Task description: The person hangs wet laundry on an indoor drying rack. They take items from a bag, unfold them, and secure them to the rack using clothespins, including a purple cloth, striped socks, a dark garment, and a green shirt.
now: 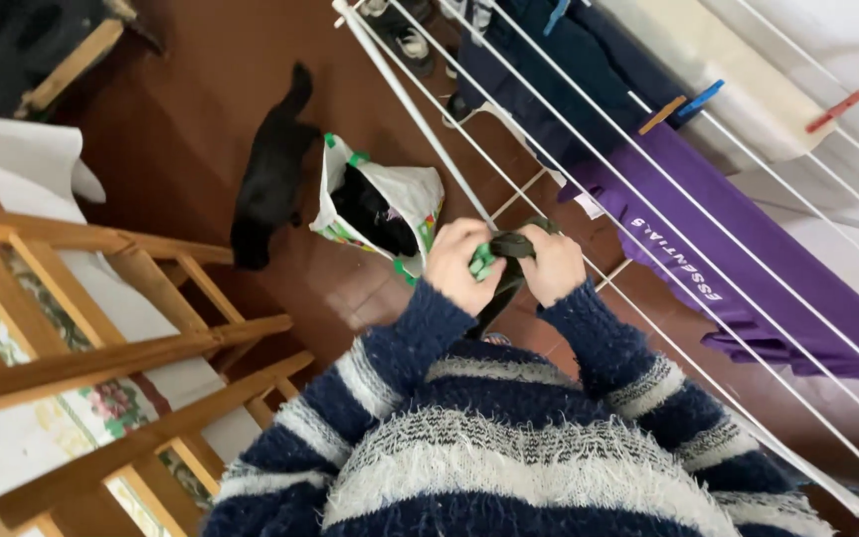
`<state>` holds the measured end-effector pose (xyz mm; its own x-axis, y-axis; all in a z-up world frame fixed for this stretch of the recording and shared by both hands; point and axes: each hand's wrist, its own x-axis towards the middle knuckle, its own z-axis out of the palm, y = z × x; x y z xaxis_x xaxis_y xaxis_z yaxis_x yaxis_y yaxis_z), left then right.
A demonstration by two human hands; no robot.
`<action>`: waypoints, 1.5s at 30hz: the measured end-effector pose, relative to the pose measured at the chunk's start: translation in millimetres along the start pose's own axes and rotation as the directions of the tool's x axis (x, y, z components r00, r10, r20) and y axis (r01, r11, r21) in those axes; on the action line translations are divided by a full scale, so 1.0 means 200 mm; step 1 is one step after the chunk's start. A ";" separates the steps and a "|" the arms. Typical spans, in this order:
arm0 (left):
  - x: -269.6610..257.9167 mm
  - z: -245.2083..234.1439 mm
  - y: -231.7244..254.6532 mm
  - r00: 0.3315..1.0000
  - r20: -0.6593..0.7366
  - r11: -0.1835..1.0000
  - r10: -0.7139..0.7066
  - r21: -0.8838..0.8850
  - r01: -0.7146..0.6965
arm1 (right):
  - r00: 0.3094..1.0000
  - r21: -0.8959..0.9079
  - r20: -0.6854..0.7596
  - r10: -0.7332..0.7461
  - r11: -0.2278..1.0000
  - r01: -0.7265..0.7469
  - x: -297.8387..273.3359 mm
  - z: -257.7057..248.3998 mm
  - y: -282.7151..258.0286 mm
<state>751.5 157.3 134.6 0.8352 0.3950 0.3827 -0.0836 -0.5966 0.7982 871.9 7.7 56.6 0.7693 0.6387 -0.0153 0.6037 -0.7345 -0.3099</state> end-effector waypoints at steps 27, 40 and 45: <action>0.59 -0.16 -1.24 0.578 0.139 0.591 -0.804 0.081 0.803 | 0.848 0.437 -0.216 0.484 0.825 -0.359 -0.74 -0.66 0.48; 1.08 -0.40 -0.19 0.981 0.142 0.909 -0.135 0.411 0.066 | 0.613 -0.037 -0.712 0.344 0.853 -0.521 -0.90 -0.97 0.89; 1.44 -0.18 -0.08 0.992 -0.117 0.985 -0.056 0.157 0.074 | 0.355 0.072 -0.898 0.258 0.885 -0.461 -0.81 -1.17 1.32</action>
<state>974.2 305.6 248.4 0.7695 0.5066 0.3889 0.0650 -0.6679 0.7414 955.9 -342.5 199.0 0.6170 -0.1688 0.7686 0.1644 -0.9275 -0.3357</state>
